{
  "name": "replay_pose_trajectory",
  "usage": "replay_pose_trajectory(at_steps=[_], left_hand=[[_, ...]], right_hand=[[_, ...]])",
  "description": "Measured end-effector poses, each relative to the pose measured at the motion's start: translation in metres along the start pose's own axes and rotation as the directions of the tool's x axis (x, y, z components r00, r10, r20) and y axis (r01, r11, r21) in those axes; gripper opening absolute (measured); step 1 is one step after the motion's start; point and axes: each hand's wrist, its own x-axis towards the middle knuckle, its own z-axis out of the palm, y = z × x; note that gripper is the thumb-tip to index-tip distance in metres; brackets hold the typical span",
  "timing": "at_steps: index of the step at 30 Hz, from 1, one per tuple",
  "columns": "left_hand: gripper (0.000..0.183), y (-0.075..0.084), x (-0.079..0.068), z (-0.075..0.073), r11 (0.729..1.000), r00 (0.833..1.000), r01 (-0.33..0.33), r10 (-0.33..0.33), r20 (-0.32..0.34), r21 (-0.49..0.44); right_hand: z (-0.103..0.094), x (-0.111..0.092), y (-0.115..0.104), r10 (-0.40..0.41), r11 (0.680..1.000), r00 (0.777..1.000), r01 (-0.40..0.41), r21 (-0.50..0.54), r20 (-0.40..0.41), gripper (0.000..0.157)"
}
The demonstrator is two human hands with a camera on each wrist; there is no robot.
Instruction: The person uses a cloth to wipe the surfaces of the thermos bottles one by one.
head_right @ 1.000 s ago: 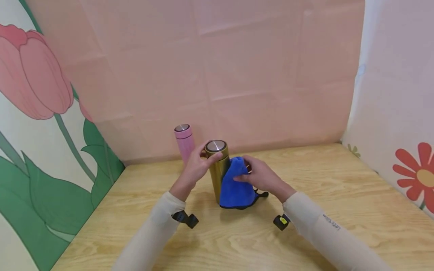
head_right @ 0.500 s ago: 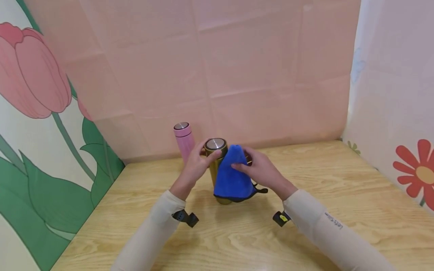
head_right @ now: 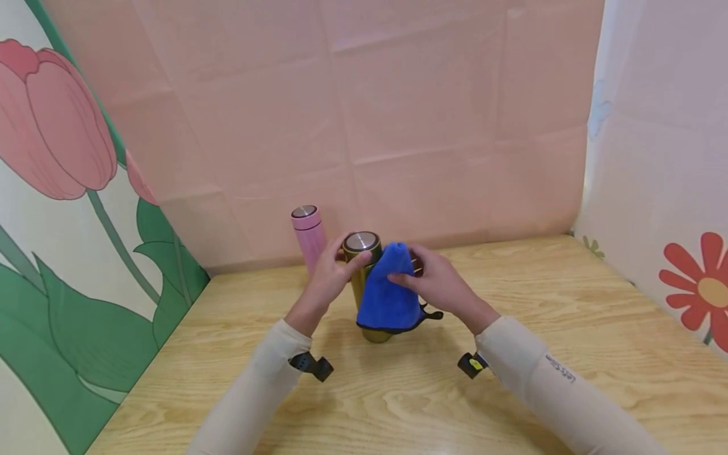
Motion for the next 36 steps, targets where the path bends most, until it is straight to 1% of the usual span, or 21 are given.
replay_pose_trajectory(at_steps=[7, 12, 14, 20, 24, 27, 30, 32, 34, 36], left_hand=[[0.057, 0.000, -0.002, -0.001, 0.999, 1.000, 0.027, -0.026, 0.013, -0.026], [0.060, 0.000, -0.002, -0.001, 0.999, 0.999, 0.035, -0.035, 0.013, -0.029], [0.060, 0.000, -0.002, -0.001, 0.999, 0.999, 0.034, -0.034, 0.011, -0.027], [0.060, -0.001, -0.003, 0.000, 1.000, 1.000, 0.022, -0.021, 0.008, -0.017], [0.061, -0.002, -0.002, 0.001, 1.000, 1.000, 0.006, -0.006, 0.006, -0.014], [0.061, -0.001, -0.001, 0.001, 1.000, 1.000, -0.002, 0.002, 0.005, -0.017], [0.062, -0.002, -0.001, 0.002, 1.000, 1.000, 0.003, -0.003, 0.005, -0.016], [0.062, -0.002, -0.002, 0.002, 1.000, 1.000, 0.006, -0.006, 0.003, -0.011], [0.062, -0.003, -0.002, 0.002, 1.000, 1.000, 0.008, -0.008, 0.003, -0.004], [0.062, -0.004, -0.002, 0.002, 1.000, 1.000, 0.003, -0.003, 0.003, 0.004]], right_hand=[[0.001, 0.000, 0.004, -0.004, 1.000, 0.998, 0.003, 0.022, 0.056, 0.055], [0.003, 0.001, 0.010, 0.001, 1.000, 0.996, -0.002, 0.003, 0.087, 0.052], [0.004, 0.001, 0.013, -0.001, 1.000, 0.994, 0.001, -0.004, 0.110, 0.050], [0.007, 0.001, 0.021, 0.008, 1.000, 0.974, -0.005, -0.017, 0.224, 0.047], [0.008, 0.000, 0.023, 0.030, 0.999, 0.963, -0.023, -0.027, 0.269, 0.049], [0.008, 0.000, 0.025, 0.069, 0.997, 0.949, -0.052, -0.062, 0.307, 0.053], [0.010, -0.001, 0.029, 0.090, 0.994, 0.924, -0.060, -0.090, 0.372, 0.065], [0.012, -0.002, 0.032, 0.090, 0.994, 0.910, -0.055, -0.098, 0.406, 0.074], [0.014, -0.003, 0.034, 0.083, 0.994, 0.903, -0.045, -0.100, 0.421, 0.080], [0.014, -0.003, 0.035, 0.078, 0.992, 0.907, -0.031, -0.120, 0.413, 0.080]])
